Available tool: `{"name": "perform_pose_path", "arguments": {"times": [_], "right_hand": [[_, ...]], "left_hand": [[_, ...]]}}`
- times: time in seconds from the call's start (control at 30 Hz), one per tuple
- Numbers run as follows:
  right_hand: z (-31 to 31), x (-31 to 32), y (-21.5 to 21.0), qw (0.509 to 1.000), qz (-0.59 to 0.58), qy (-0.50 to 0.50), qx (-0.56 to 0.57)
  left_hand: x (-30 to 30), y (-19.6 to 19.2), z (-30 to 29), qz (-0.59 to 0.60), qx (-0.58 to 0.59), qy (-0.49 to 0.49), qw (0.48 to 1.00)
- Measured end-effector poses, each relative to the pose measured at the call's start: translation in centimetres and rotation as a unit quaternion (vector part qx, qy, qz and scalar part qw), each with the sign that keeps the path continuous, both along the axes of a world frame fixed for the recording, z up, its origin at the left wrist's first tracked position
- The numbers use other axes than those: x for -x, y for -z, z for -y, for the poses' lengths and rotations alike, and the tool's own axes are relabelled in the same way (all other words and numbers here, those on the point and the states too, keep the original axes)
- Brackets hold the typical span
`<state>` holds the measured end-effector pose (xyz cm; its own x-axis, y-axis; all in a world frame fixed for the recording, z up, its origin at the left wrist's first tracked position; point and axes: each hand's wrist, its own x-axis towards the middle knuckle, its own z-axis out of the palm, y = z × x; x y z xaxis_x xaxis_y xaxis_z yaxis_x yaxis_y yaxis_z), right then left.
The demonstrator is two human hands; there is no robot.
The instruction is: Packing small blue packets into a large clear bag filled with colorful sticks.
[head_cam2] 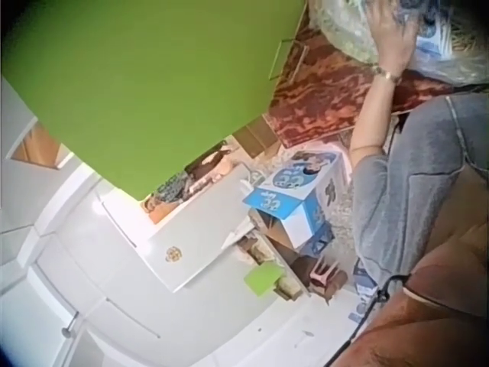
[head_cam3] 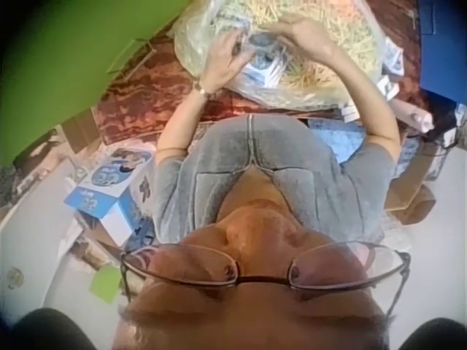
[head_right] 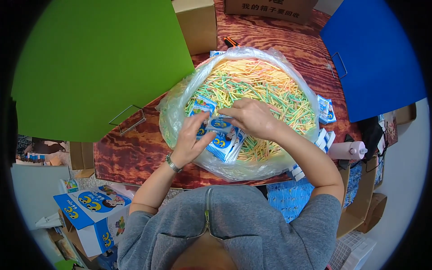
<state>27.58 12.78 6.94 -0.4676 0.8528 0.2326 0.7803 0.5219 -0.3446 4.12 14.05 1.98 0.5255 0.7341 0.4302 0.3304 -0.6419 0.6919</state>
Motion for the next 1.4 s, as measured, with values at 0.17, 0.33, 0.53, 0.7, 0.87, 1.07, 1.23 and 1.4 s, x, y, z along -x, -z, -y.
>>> {"name": "perform_pose_path", "arguments": {"times": [0.17,0.33,0.53,0.7,0.87,1.07,1.23,1.4], "right_hand": [[-1.0,0.6,-0.3,0.978,-0.182,0.014,0.097],[-2.0,-0.2,-0.4,0.974,-0.191,0.006,0.118],[-9.2,-3.9,0.3,0.954,-0.224,-0.036,0.198],[-17.0,-7.0,5.2,0.974,0.216,0.066,0.035],[-17.9,-4.9,5.9,0.943,0.300,0.087,0.115],[-17.9,-5.3,6.6,0.943,0.313,0.058,0.099],[-17.7,-5.9,6.8,0.944,0.314,0.038,0.090],[-17.6,-7.2,5.8,0.959,0.265,0.047,0.088]], "left_hand": [[-2.0,1.7,-0.7,0.174,0.376,0.088,0.906],[-1.9,1.1,-1.9,0.123,0.382,0.062,0.914],[-1.9,2.0,-2.6,0.136,0.349,0.016,0.927],[-2.7,0.3,-3.0,0.176,0.393,-0.014,0.903],[-1.7,0.3,-3.3,0.188,0.375,-0.007,0.908],[-1.4,1.7,-4.0,0.151,0.316,-0.023,0.936],[-1.5,1.7,-4.1,0.148,0.293,-0.036,0.944],[-1.8,2.8,-4.5,0.151,0.267,-0.052,0.950]]}}
